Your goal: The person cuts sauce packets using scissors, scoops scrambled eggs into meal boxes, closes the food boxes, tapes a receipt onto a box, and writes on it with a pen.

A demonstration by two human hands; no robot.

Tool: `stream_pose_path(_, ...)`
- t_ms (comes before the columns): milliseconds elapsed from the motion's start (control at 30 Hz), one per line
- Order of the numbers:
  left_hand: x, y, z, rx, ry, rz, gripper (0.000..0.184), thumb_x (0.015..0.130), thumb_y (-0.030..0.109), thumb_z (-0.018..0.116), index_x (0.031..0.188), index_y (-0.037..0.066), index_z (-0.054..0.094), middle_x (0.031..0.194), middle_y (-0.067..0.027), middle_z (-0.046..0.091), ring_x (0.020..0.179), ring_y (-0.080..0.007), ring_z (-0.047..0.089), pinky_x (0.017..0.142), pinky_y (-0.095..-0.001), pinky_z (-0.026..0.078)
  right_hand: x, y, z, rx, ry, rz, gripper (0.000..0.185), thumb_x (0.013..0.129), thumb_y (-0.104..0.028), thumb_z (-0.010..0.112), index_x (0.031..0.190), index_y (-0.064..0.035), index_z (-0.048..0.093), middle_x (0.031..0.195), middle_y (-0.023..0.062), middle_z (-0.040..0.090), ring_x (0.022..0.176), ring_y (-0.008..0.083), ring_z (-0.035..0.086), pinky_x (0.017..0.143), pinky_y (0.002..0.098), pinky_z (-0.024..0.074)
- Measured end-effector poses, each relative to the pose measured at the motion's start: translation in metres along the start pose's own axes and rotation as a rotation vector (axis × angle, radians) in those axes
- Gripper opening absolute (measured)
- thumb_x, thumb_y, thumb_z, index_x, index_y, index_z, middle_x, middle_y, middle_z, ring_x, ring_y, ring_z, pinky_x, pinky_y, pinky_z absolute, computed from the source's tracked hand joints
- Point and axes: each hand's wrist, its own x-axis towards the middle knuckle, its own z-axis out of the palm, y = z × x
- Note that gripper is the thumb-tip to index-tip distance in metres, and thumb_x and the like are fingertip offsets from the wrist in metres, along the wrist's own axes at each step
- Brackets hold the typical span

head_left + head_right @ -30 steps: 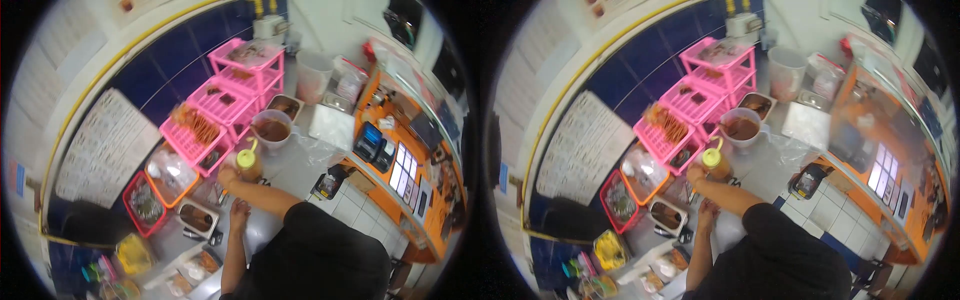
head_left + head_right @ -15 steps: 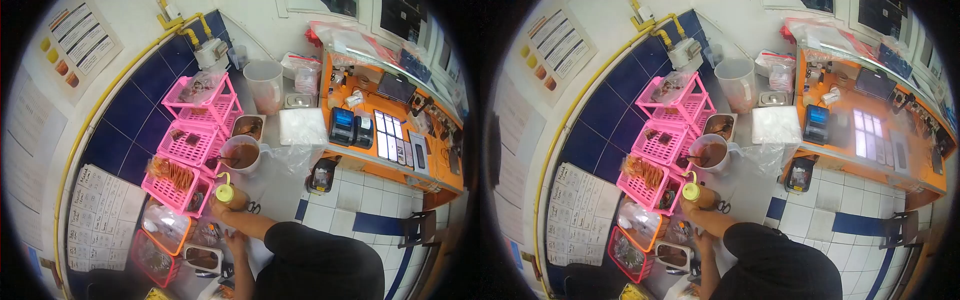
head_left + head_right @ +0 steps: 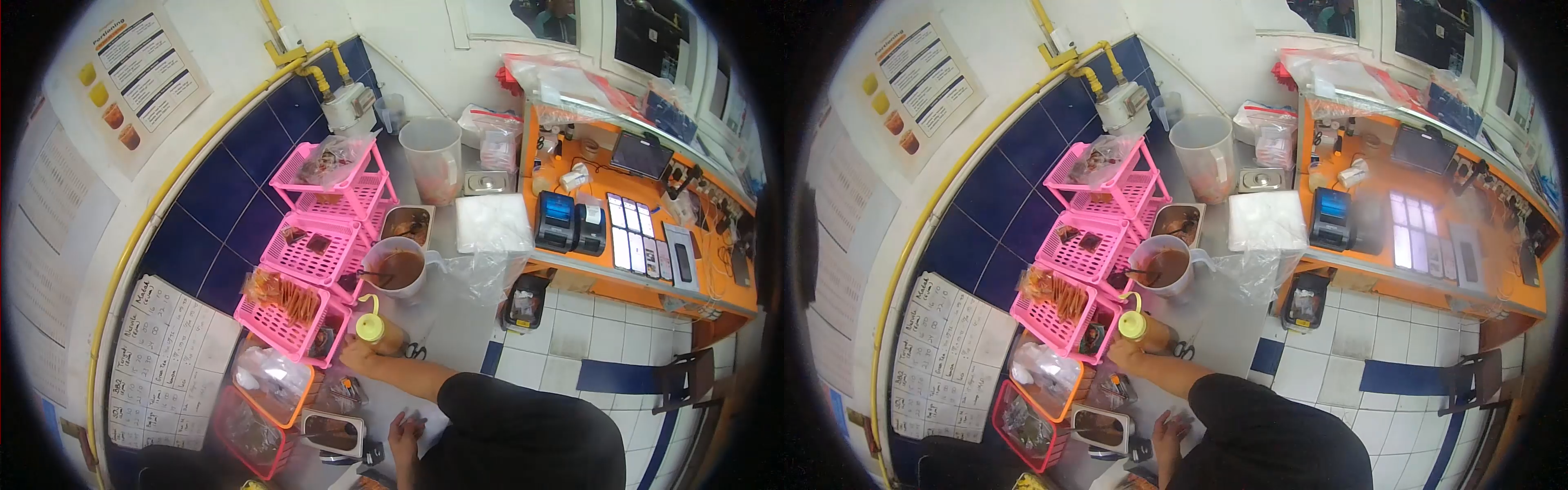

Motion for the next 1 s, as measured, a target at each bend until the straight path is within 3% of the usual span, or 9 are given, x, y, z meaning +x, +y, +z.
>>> stream_pose_path(167, -0.024, 0.021, -0.007, 0.237, 0.009, 0.09, 0.031, 0.099, 0.014, 0.061, 0.123, -0.005, 0.061, 0.106, -0.0162, 0.071, 0.084, -0.0186, 0.07, 0.074, -0.0298, 0.057, -0.027, -0.012, -0.023, 0.27, 0.283, 0.067, 0.015, 0.083, -0.019, 0.064, 0.087, -0.0111, 0.076, 0.1, 0.0099, 0.068, 0.108, 0.0333, 0.063, 0.079, 0.0509, 0.0518)
stream_pose_path(267, -0.039, 0.03, -0.014, 0.329, 0.183, 0.416, 0.025, 0.097, 0.013, 0.066, 0.115, -0.004, 0.066, 0.093, -0.0117, 0.071, 0.083, -0.019, 0.069, 0.074, -0.0311, 0.056, -0.081, -0.013, -0.105, 0.673, 0.328, 0.081, 0.016, 0.082, -0.019, 0.068, 0.09, -0.0061, 0.071, 0.097, 0.0123, 0.07, 0.101, 0.0318, 0.069, 0.082, 0.045, 0.0549)
stream_pose_path(333, -0.065, 0.067, -0.03, 0.683, 0.233, 0.274, 0.072, 0.099, 0.04, 0.065, 0.155, 0.005, 0.036, 0.159, -0.0175, 0.036, 0.142, -0.0401, 0.038, 0.114, -0.0499, 0.034, -0.119, -0.012, -0.133, 0.827, 0.143, 0.12, 0.014, 0.083, -0.018, 0.07, 0.089, -0.0054, 0.068, 0.086, 0.0131, 0.07, 0.085, 0.0332, 0.07, 0.07, 0.0434, 0.0544)
stream_pose_path(467, -0.094, 0.14, 0.015, 0.753, 0.441, 1.097, 0.057, 0.101, 0.037, 0.063, 0.142, -0.002, 0.051, 0.141, -0.0237, 0.054, 0.121, -0.0392, 0.057, 0.096, -0.0467, 0.051, -0.199, 0.001, -0.163, 1.472, -0.059, -0.118, 0.019, 0.092, -0.022, 0.074, 0.098, -0.0046, 0.072, 0.086, 0.0044, 0.073, 0.074, 0.0111, 0.066, 0.068, 0.0295, 0.0528)
stream_pose_path(500, -0.08, 0.139, 0.014, 0.721, 0.419, 1.175, 0.044, 0.102, 0.032, 0.064, 0.128, -0.002, 0.061, 0.118, -0.0181, 0.066, 0.098, -0.0282, 0.063, 0.082, -0.0383, 0.054, -0.211, 0.001, -0.166, 1.579, -0.111, -0.037, 0.02, 0.092, -0.022, 0.074, 0.101, -0.0038, 0.072, 0.087, 0.0033, 0.073, 0.076, 0.0096, 0.065, 0.069, 0.0283, 0.0527)
stream_pose_path(600, -0.029, 0.099, -0.046, 0.397, -0.246, 0.505, 0.035, 0.102, 0.03, 0.065, 0.12, -0.001, 0.066, 0.099, -0.0082, 0.068, 0.085, -0.0156, 0.06, 0.075, -0.0295, 0.052, -0.24, 0.0, -0.172, 1.859, -0.204, 0.158, 0.022, 0.094, -0.02, 0.073, 0.107, -0.0019, 0.073, 0.091, 0.0009, 0.072, 0.081, 0.0067, 0.063, 0.073, 0.0255, 0.0525)
stream_pose_path(767, -0.048, 0.112, 0.024, 0.287, -0.14, 0.728, 0.024, 0.1, 0.023, 0.068, 0.103, -0.001, 0.067, 0.088, -0.0089, 0.067, 0.073, -0.0166, 0.057, 0.067, -0.031, 0.049, -0.273, 0.014, -0.169, 2.091, -0.189, 0.203, 0.027, 0.097, -0.016, 0.069, 0.119, -0.0022, 0.069, 0.097, 0.0016, 0.072, 0.089, 0.007, 0.064, 0.077, 0.0253, 0.0529)
stream_pose_path(900, -0.069, 0.133, 0.058, 1.175, 0.556, 1.382, 0.023, 0.099, 0.021, 0.068, 0.102, -0.002, 0.067, 0.085, -0.0188, 0.068, 0.071, -0.0367, 0.061, 0.067, -0.0372, 0.05, -0.276, 0.024, -0.154, 1.88, 0.047, 0.264, 0.038, 0.094, -0.012, 0.067, 0.129, -0.0047, 0.055, 0.093, 0.0047, 0.073, 0.083, 0.0108, 0.066, 0.073, 0.0278, 0.0531)
stream_pose_path(1000, -0.079, 0.122, 0.067, 0.941, 0.288, 0.914, 0.026, 0.1, 0.023, 0.067, 0.101, -0.003, 0.068, 0.084, -0.0144, 0.069, 0.072, -0.0294, 0.064, 0.067, -0.0361, 0.051, -0.278, 0.028, -0.179, 1.613, 0.14, 0.312, 0.04, 0.091, -0.011, 0.068, 0.125, -0.0065, 0.048, 0.085, 0.008, 0.072, 0.074, 0.0157, 0.068, 0.068, 0.0315, 0.0529)
